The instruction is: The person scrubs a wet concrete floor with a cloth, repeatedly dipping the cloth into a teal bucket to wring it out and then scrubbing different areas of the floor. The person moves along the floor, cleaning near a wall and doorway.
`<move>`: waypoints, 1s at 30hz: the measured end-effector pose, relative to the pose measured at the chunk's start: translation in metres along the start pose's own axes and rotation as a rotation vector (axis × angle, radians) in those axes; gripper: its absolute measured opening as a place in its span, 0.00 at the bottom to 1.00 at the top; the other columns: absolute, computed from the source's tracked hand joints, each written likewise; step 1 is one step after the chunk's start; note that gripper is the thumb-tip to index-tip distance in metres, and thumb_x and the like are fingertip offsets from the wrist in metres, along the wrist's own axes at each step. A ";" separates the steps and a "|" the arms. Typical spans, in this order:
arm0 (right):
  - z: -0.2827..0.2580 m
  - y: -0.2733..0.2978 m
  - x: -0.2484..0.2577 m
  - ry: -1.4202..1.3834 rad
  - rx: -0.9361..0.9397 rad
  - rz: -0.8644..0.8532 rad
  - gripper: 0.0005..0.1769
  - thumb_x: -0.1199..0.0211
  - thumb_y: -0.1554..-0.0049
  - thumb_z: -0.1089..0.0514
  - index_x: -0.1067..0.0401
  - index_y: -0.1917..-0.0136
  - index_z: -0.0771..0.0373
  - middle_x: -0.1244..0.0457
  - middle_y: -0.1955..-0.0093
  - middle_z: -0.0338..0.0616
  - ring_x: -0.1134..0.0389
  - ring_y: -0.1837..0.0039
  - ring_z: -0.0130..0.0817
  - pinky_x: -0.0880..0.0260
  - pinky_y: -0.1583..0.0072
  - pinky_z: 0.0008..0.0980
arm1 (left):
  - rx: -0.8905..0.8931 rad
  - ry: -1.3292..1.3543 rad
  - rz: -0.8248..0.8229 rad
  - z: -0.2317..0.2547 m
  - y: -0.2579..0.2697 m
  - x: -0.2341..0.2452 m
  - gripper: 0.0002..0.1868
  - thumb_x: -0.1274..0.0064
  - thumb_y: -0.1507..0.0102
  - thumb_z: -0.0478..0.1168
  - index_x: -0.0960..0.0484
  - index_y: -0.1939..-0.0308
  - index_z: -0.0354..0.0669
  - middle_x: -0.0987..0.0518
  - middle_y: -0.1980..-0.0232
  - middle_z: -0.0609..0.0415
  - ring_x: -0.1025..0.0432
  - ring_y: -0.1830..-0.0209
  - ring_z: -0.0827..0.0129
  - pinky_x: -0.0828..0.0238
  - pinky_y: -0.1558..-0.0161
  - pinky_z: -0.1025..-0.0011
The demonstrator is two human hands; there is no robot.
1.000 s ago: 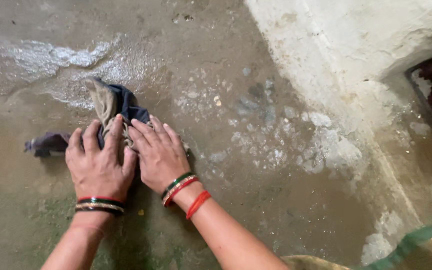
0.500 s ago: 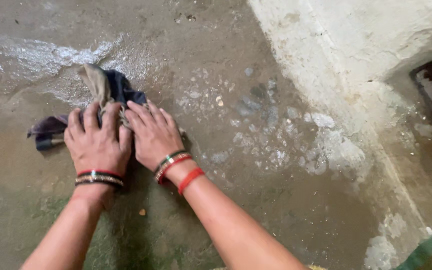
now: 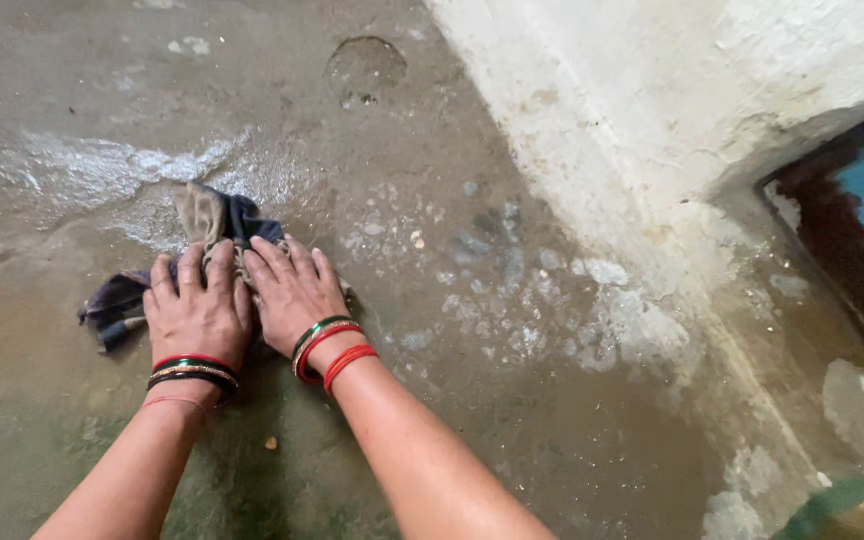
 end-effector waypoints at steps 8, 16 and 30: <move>-0.023 0.036 0.056 -0.115 -0.051 -0.099 0.55 0.34 0.53 0.51 0.55 0.18 0.50 0.56 0.18 0.49 0.59 0.17 0.56 0.60 0.23 0.65 | 0.084 -0.327 -0.049 0.007 -0.003 0.007 0.18 0.53 0.29 0.52 0.23 0.41 0.48 0.24 0.40 0.55 0.30 0.41 0.59 0.37 0.48 0.49; -0.006 -0.008 0.159 -0.051 -0.267 -0.103 0.30 0.34 0.52 0.54 0.30 0.34 0.50 0.38 0.32 0.48 0.42 0.25 0.51 0.38 0.28 0.49 | 0.029 -0.107 -0.023 0.075 -0.067 0.106 0.26 0.48 0.37 0.60 0.24 0.44 0.49 0.24 0.42 0.53 0.32 0.39 0.57 0.36 0.47 0.48; 0.037 0.030 0.276 -0.416 -0.200 0.326 0.15 0.31 0.53 0.48 0.27 0.61 0.61 0.31 0.56 0.50 0.29 0.51 0.48 0.28 0.48 0.44 | -0.271 0.066 -0.129 0.162 -0.101 0.195 0.25 0.53 0.39 0.40 0.30 0.36 0.51 0.30 0.31 0.50 0.31 0.37 0.51 0.29 0.44 0.52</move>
Point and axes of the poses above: each hand's wrist, its own y-axis away from the middle knuckle, its own x-axis out of the back of the hand, z = x × y, the point moved 5 cm from there along -y, towards the middle knuckle
